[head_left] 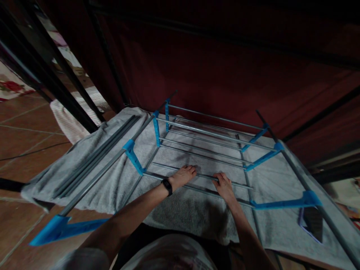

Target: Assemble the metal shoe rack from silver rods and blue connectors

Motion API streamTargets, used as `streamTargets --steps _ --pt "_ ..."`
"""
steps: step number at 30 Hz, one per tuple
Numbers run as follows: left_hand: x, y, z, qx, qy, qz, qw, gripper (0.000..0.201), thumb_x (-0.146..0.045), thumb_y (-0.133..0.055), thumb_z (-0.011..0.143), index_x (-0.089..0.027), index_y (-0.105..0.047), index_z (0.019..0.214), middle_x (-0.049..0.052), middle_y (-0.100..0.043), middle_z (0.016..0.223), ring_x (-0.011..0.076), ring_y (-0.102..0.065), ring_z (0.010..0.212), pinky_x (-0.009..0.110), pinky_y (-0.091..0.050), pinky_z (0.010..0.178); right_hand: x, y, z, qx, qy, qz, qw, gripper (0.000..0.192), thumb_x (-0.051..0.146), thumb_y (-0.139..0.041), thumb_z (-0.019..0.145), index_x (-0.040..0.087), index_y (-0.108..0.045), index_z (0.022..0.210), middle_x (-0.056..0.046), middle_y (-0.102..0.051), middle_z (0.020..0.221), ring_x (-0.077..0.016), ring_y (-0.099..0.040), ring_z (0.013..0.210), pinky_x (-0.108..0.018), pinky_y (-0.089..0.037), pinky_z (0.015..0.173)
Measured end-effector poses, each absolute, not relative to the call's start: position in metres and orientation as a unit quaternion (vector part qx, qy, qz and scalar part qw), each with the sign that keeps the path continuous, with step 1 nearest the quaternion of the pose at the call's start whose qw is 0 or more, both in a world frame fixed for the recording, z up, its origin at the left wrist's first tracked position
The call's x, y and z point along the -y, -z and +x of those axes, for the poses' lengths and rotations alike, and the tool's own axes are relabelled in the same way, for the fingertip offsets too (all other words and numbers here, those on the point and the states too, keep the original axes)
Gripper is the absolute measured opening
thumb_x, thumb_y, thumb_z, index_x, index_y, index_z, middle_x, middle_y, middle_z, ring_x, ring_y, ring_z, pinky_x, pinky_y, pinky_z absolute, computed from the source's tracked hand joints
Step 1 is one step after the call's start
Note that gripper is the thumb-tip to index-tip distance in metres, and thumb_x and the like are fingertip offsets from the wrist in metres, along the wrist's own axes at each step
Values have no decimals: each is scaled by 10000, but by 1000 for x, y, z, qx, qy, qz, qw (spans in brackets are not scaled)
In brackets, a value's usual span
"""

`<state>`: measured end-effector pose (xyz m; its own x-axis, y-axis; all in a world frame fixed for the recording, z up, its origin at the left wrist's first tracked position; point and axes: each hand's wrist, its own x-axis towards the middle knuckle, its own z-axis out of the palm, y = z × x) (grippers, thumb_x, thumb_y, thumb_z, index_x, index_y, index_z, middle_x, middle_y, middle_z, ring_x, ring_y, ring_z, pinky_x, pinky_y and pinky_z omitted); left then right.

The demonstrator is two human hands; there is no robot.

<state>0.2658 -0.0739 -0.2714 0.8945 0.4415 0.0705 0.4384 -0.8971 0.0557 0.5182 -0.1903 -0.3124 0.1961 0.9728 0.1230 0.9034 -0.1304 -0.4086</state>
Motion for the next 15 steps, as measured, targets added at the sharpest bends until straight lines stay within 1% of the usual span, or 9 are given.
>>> streamTargets --steps 3,6,10,15 --pt "75 270 266 -225 -33 974 8 373 -37 -461 957 -182 -640 1251 126 -610 1423 242 -592 1257 392 -486 991 190 313 518 633 -79 -743 202 213 260 -500 969 260 -658 1110 -78 -666 1136 -254 -633 1111 -417 -443 1009" --pt "76 267 264 -238 -28 971 15 356 -50 -454 967 -180 -644 1238 117 -609 1424 237 -587 1258 385 -481 1002 190 315 520 646 -70 -732 203 210 258 -494 973 265 -672 1084 -76 -666 1150 -253 -636 1115 -420 -451 1002" --pt "75 265 256 -298 -32 952 58 406 -27 -445 950 -206 -642 1256 101 -634 1367 219 -604 1222 380 -467 1022 190 317 524 652 -71 -731 190 215 253 -494 979 251 -684 1079 -73 -676 1173 -241 -648 1104 -410 -458 984" --pt "67 268 239 -355 -27 928 105 444 35 -412 901 -197 -685 1162 100 -662 1285 233 -606 1205 431 -424 1091 192 320 533 648 -73 -733 196 214 248 -485 988 250 -679 1080 -56 -700 1184 -227 -656 1096 -395 -458 978"
